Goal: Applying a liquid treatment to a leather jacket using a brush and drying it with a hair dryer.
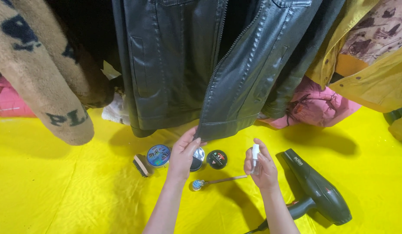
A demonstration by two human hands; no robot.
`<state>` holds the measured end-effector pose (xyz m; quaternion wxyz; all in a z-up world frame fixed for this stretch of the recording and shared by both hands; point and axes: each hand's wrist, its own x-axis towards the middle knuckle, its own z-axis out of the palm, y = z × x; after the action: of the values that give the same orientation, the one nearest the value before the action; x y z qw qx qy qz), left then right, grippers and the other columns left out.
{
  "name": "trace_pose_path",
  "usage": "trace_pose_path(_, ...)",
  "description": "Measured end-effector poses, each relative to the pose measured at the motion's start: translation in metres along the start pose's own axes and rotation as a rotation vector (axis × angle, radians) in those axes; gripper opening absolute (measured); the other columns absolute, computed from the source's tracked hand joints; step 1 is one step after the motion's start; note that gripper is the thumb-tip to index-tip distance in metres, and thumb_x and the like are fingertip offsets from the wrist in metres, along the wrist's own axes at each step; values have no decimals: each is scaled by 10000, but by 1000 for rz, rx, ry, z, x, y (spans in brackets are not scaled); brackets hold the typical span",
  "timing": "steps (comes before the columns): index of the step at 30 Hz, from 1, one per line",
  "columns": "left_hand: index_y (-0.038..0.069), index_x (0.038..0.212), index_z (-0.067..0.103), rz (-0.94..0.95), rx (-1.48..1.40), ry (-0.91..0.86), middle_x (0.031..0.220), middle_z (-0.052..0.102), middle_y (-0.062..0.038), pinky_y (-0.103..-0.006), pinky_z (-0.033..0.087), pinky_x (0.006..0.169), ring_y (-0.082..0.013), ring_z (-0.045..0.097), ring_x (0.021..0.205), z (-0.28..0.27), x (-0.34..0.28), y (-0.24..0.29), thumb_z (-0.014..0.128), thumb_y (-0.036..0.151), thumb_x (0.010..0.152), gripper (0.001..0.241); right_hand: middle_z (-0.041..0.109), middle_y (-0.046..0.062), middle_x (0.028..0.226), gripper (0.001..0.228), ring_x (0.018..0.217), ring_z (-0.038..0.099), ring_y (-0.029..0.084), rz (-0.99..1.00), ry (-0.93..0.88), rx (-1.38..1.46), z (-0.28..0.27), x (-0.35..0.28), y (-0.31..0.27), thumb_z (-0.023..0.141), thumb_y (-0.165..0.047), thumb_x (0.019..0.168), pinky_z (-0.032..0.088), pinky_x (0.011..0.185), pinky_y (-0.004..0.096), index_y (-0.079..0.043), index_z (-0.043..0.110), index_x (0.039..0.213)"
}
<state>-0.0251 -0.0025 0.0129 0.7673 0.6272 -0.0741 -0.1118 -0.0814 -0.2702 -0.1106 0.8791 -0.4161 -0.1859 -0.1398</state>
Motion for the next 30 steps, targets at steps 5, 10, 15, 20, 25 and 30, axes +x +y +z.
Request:
trace_pose_path(5, 171, 1430, 618, -18, -19, -14, 1409, 659, -134, -533, 369, 1169, -239, 707, 1165, 2, -1, -4, 567, 147, 1019, 414, 635, 122, 814, 410, 518, 637, 175, -91, 72, -428, 32, 18, -22, 431, -134, 1019, 525, 419, 227, -129, 488, 1425)
trace_pose_path(10, 175, 1441, 614, -22, -21, -28, 1424, 646, -144, -561, 355, 1164, -256, 708, 1177, 5, -3, -5, 579, 145, 1014, 429, 634, 60, 643, 387, 503, 591, 143, -422, 15, -1004, 68, 52, -42, 562, -23, 948, 529, 517, 258, -18, 587, 1334)
trace_pose_path(15, 190, 1435, 626, -21, -12, -26, 1412, 658, -130, -543, 371, 1157, -256, 708, 1181, 2, -2, -9, 579, 143, 1019, 420, 734, -19, 869, 352, 679, 735, 194, -496, -193, -1616, 97, 70, -36, 737, -145, 848, 623, 672, 328, -249, 729, 1184)
trace_pose_path(20, 168, 1430, 630, -24, -18, -25, 1412, 650, -156, -540, 391, 1147, -278, 705, 1189, 6, -5, -4, 596, 122, 1006, 427, 766, 19, 1008, 276, 822, 739, 222, -642, -89, -1553, 105, 114, -51, 709, -122, 909, 594, 754, 339, -182, 736, 1177)
trace_pose_path(25, 141, 1433, 628, -17, -37, -51, 1408, 656, -157, -500, 435, 1122, -260, 703, 1180, 1, -1, -15, 586, 100, 1011, 426, 735, 148, 1120, 223, 1042, 721, 335, -728, 34, -1539, 113, 152, -80, 667, -10, 969, 571, 894, 431, -56, 689, 1186)
trace_pose_path(30, 93, 1408, 642, 102, -143, -61, 1367, 683, -176, -455, 490, 1080, -291, 675, 1220, -10, 10, -29, 569, 38, 1008, 411, 581, 67, 942, 331, 725, 580, 135, -494, 287, -1200, 68, 119, -74, 494, -90, 1103, 540, 720, 292, -145, 429, 1423)
